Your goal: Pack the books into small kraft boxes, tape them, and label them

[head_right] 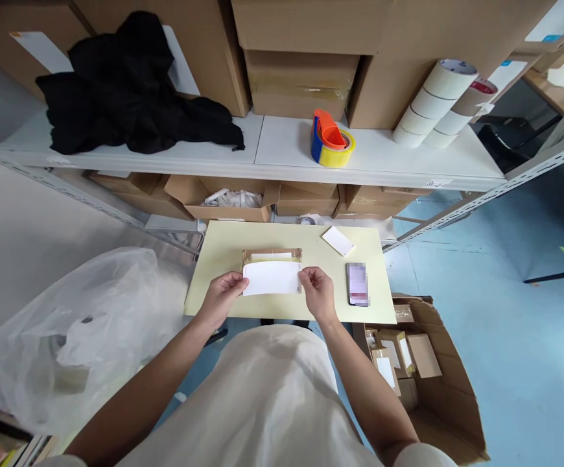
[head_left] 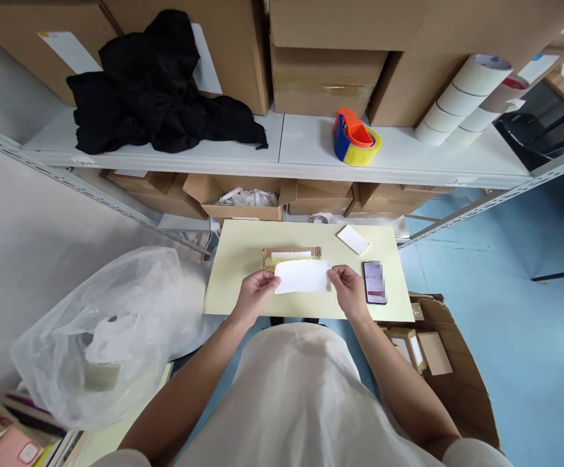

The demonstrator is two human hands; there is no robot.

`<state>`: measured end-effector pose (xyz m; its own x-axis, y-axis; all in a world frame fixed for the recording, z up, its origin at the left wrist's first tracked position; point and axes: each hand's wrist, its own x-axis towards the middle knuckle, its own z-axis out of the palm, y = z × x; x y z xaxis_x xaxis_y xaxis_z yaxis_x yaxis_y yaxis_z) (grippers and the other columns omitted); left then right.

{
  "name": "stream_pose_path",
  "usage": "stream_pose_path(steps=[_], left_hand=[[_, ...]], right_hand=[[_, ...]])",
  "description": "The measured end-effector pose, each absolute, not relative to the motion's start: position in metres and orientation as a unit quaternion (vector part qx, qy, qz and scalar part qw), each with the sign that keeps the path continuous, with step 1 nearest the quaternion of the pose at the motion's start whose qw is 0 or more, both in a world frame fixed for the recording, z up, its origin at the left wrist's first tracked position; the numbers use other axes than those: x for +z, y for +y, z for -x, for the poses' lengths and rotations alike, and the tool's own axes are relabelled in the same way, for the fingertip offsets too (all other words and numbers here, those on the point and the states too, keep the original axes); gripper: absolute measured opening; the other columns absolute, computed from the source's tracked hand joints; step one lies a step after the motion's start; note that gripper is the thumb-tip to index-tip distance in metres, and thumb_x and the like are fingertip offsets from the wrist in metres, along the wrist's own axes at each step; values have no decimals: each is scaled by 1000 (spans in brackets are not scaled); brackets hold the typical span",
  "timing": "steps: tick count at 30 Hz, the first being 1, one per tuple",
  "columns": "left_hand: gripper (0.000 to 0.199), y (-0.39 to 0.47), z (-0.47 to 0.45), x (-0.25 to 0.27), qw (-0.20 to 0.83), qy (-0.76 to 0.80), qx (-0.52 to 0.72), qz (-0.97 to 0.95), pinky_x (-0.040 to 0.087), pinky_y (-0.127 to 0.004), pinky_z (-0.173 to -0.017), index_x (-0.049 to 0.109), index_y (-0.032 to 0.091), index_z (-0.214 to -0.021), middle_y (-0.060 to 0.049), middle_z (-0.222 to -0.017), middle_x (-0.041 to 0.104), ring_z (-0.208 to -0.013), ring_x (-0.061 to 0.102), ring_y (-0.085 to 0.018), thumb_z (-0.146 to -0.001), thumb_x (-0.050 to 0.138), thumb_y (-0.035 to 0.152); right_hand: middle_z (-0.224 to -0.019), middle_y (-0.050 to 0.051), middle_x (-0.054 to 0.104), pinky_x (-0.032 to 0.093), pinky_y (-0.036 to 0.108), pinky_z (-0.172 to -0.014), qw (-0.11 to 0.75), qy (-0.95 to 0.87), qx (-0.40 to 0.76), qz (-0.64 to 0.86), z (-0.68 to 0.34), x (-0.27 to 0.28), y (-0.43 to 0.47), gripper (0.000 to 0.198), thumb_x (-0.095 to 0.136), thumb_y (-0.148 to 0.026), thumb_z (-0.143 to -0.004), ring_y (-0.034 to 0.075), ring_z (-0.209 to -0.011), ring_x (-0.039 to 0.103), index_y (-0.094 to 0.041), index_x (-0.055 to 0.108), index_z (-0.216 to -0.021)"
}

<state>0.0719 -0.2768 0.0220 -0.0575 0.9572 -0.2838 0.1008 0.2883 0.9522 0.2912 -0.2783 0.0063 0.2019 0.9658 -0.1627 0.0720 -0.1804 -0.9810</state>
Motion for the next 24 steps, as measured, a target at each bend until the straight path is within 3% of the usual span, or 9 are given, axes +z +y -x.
stream_pose_path(steps=[11, 15, 24], left_hand=[[22, -297, -60, -36, 406, 687, 356, -486, 49, -25, -60, 64, 20, -71, -4, -80, 68, -71, 62, -16, -75, 59, 41], [23, -270, -57, -44, 401, 694, 305, -515, 48, -25, -61, 65, 19, -71, -1, -69, 67, -62, 60, -14, -76, 57, 40], [19, -218, -55, -75, 394, 719, 241, -519, 52, -29, -74, 69, 19, -83, -3, -80, 74, -74, 68, -18, -72, 65, 34]], right_hand=[[-60, -2, 51, 37, 25, -51, 388, -433, 471, 663, -275, -30, -300, 34, 56, -54, -78, 12, -53, 43, -20, 57, -76], [-59, -1, 54, 36, 25, -51, 365, -447, 449, 682, -275, -43, -275, 35, 55, -53, -78, 12, -52, 43, -19, 58, -76], [-68, 4, 64, 41, 28, -59, 279, -524, 340, 729, -273, -77, -224, 27, 50, -43, -81, 17, -59, 55, -19, 62, -79]])
